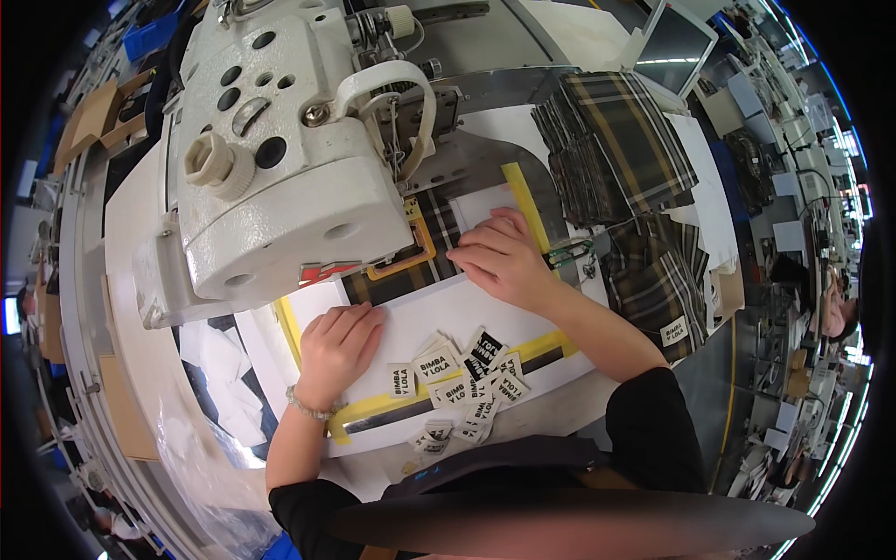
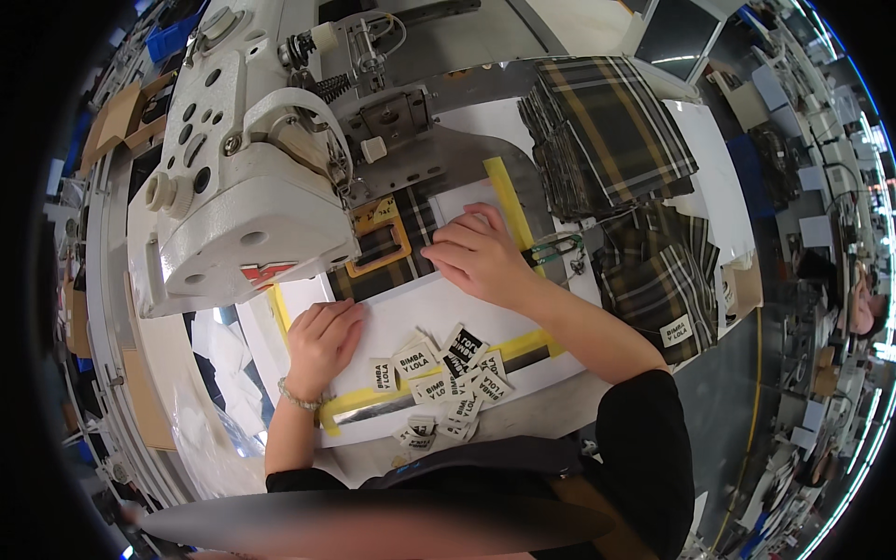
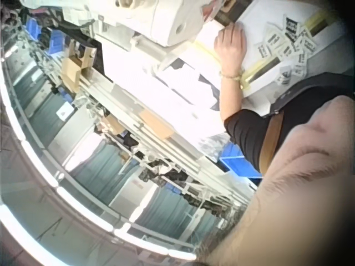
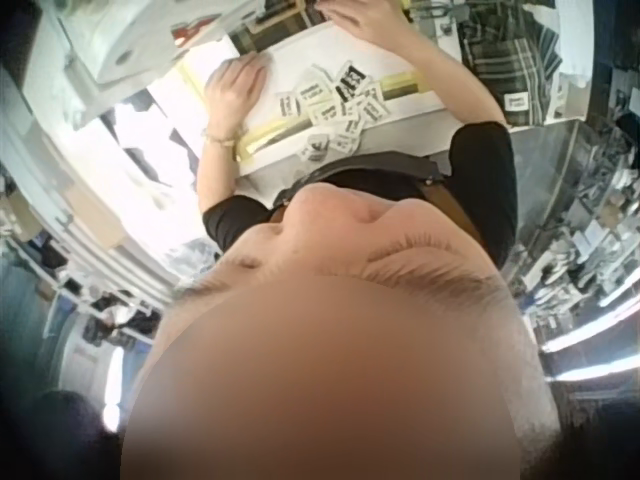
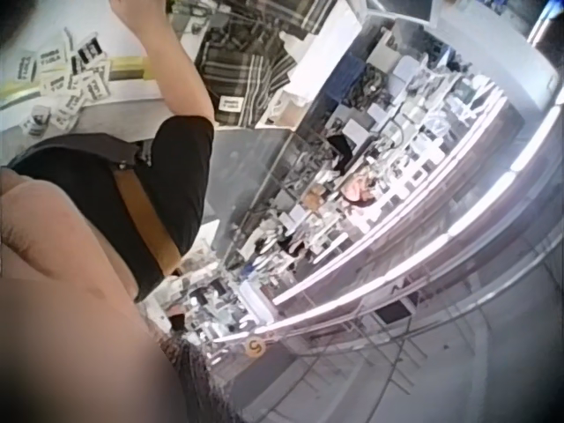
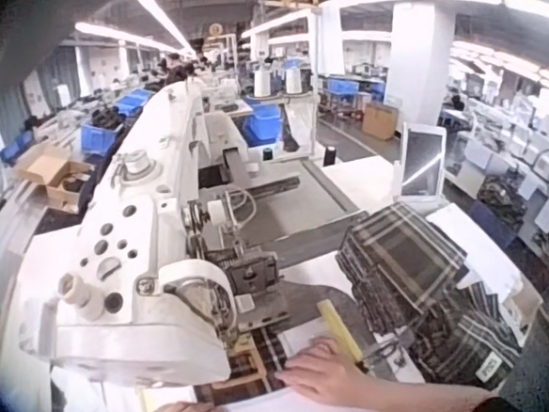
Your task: Sewing small textile labels onto pieces of plaid fabric using an industrial sewing machine.
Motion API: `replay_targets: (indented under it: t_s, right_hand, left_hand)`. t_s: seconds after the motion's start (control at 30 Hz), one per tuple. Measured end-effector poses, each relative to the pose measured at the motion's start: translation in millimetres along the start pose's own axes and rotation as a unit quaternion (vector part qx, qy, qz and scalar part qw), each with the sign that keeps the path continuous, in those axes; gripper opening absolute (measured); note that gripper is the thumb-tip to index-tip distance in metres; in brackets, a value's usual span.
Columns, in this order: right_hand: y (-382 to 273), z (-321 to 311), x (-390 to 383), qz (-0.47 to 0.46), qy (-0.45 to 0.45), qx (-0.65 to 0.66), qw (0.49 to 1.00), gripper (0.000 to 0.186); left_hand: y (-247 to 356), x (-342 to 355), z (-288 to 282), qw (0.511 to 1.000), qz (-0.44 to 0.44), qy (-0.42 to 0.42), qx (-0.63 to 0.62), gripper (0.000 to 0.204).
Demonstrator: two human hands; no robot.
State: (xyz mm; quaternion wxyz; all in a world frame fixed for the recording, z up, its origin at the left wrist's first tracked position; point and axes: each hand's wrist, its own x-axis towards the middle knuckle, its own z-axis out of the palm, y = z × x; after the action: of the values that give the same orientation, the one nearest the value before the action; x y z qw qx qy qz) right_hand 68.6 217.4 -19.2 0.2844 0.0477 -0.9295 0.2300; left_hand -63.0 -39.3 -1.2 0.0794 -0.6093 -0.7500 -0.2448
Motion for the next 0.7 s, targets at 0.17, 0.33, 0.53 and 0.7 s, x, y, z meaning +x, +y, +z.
replay_targets:
  t_s: [0.17,0.33,0.53,0.7]
  right_hand:
    - [5,5,2,0.002,0.015,-0.058,0.998,0.026]
    - [5,5,2,0.045,-0.074,-0.098,0.991,0.037]
    - [11,5,4,0.047,-0.100,-0.104,0.988,0.043]
    - [22,0,8,0.014,-0.113,-0.076,0.991,0.045]
  left_hand:
    - [-7,3,-1,0.999,-0.014,0.041,0.025,0.025]
    - [-22,9,1,0.993,-0.107,-0.016,0.049,0.033]
    - [-29,10,7,0.986,-0.140,-0.058,0.071,0.037]
    - [-34,9,14,0.989,-0.088,-0.050,0.108,0.035]
